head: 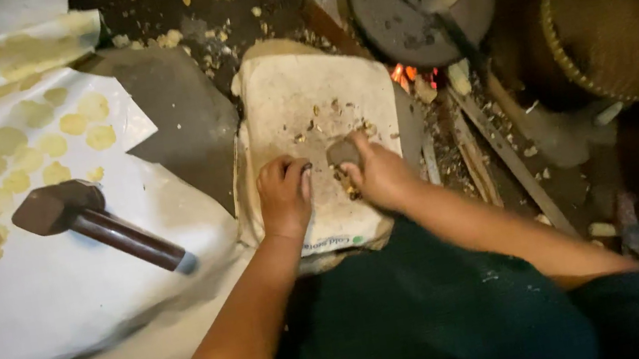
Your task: Flattening roasted nuts with a wooden mallet and processing them on a stone block near a hearth
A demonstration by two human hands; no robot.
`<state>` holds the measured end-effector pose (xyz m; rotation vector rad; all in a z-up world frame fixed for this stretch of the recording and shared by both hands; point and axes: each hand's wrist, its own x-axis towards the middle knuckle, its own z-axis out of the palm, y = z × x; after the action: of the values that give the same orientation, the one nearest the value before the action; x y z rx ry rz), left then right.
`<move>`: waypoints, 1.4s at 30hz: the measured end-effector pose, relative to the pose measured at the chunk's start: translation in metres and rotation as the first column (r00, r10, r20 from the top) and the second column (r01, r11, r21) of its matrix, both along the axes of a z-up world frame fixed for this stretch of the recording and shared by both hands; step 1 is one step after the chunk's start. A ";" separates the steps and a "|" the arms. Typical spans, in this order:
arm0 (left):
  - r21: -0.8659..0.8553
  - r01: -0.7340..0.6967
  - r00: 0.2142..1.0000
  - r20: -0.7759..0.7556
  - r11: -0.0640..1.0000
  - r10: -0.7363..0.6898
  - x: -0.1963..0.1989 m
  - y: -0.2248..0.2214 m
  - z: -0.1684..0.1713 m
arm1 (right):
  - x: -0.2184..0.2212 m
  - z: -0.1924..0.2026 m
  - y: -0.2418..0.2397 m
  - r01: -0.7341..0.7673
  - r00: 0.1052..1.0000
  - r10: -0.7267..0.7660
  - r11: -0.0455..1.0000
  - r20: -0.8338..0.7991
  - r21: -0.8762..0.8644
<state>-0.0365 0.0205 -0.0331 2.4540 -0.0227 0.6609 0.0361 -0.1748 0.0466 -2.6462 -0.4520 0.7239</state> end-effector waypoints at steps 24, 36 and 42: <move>0.045 0.045 0.996 -0.076 0.998 -0.041 0.001 0.009 -0.001 | 0.015 0.004 0.012 0.024 0.997 -0.021 0.999 -0.068 0.040; -0.004 0.021 0.983 -0.184 1.000 -0.022 0.019 -0.001 0.006 | 0.003 0.048 0.002 -0.199 0.980 0.200 0.958 -0.013 -0.208; 0.077 -0.021 0.990 -0.141 0.997 0.032 0.010 -0.001 0.009 | 0.006 0.054 0.021 -0.089 0.994 0.092 0.995 0.065 -0.044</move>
<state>-0.0262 0.0193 -0.0238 2.5720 0.0419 0.5031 0.0417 -0.1536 0.1008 -2.7097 -0.5849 0.6806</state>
